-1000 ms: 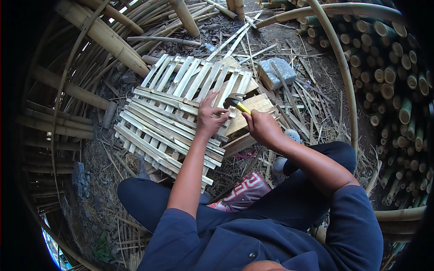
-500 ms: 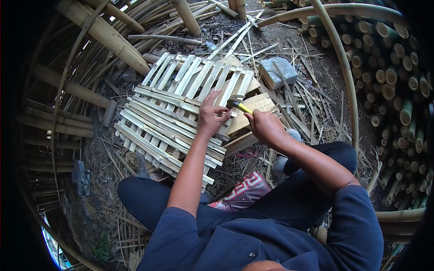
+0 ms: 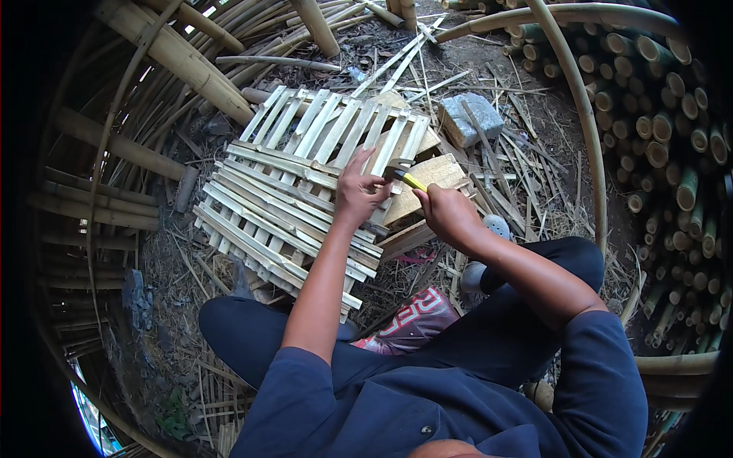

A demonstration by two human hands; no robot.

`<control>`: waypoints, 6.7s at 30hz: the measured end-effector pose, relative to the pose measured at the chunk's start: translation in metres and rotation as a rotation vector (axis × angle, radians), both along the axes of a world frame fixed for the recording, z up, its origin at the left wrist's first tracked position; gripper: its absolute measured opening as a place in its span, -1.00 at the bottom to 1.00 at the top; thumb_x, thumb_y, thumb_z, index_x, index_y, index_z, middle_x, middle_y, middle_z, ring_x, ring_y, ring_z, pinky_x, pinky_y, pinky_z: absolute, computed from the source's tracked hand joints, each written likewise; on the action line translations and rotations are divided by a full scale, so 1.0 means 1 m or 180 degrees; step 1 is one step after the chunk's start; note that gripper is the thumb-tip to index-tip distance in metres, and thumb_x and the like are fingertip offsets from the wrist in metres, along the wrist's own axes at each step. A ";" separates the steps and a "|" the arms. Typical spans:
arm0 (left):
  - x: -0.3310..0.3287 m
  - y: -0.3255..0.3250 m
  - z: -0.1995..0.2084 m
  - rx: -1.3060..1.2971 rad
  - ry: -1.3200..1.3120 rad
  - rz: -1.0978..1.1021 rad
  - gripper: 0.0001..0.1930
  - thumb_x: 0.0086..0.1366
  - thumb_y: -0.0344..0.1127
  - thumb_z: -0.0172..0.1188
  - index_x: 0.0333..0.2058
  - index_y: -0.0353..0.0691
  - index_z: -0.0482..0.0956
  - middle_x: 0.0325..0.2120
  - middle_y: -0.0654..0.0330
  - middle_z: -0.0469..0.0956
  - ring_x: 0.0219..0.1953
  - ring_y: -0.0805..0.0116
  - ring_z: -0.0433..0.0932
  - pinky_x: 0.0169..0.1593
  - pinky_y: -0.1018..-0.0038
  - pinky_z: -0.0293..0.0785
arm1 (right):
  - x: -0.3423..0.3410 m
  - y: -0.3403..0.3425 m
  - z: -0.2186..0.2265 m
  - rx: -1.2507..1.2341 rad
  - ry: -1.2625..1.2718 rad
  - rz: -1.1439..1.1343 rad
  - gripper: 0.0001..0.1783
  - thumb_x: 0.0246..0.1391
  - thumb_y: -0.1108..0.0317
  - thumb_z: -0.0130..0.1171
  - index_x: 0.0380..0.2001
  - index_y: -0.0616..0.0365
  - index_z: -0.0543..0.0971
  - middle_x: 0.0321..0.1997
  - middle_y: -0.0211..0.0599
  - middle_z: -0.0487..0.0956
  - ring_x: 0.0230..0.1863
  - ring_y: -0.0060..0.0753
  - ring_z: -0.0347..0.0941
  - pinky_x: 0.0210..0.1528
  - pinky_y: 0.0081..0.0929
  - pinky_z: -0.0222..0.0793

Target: The person assembles a bamboo lattice structure by placing wooden strips onto the frame and hammering nails to secure them.

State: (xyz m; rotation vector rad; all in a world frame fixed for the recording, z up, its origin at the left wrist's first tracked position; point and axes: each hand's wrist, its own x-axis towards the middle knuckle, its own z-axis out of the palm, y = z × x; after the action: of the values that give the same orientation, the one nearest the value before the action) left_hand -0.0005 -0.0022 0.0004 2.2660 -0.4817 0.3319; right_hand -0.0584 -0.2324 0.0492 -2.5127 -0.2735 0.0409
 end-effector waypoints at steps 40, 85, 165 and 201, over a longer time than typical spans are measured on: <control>0.002 0.002 -0.001 -0.0112 0.0022 -0.0070 -0.88 0.11 -0.31 0.54 -0.36 -0.15 0.85 0.34 0.10 0.44 0.46 0.05 0.29 0.47 0.24 0.22 | -0.004 0.007 0.011 0.0350 0.0047 -0.0229 -0.46 0.48 0.04 -0.03 -0.36 0.34 0.58 -0.52 0.26 0.60 -0.41 0.39 0.59 -0.29 0.23 0.46; 0.061 0.005 -0.014 0.1989 0.0261 0.0896 -0.41 0.51 -0.10 -0.18 0.47 -0.01 0.23 0.53 0.14 0.12 0.57 0.16 0.04 0.58 0.02 -0.16 | 0.052 0.012 -0.037 0.0899 0.0943 -0.0576 -0.33 0.00 -0.19 0.51 -0.43 0.37 0.68 -0.55 0.01 0.65 -0.47 -0.07 0.66 -0.28 -0.13 0.53; 0.059 0.004 -0.007 0.1708 0.0253 0.1076 -0.47 0.44 -0.23 -0.04 0.38 0.00 0.38 0.48 0.23 0.22 0.50 0.23 0.17 0.55 0.09 -0.06 | -0.005 0.002 -0.010 0.0613 -0.0464 -0.0211 -0.62 0.45 0.18 0.07 -0.35 0.31 0.48 -0.60 0.19 0.54 -0.52 0.36 0.53 -0.41 0.18 0.40; 0.048 0.012 0.009 0.0487 -0.0250 0.0027 -0.67 0.13 -0.23 0.37 -0.09 0.09 0.70 0.26 0.28 0.52 0.41 0.20 0.34 0.47 0.11 0.12 | 0.038 0.014 0.002 0.0911 0.0556 -0.0680 -0.55 0.24 0.12 0.32 -0.20 0.43 0.67 -0.48 0.19 0.63 -0.35 0.17 0.67 -0.23 -0.06 0.49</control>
State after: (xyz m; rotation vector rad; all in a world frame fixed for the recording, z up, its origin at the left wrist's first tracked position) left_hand 0.0480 0.0094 0.0089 2.4106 -0.5549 0.4019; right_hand -0.0202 -0.2183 0.0512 -2.2229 0.0581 0.1257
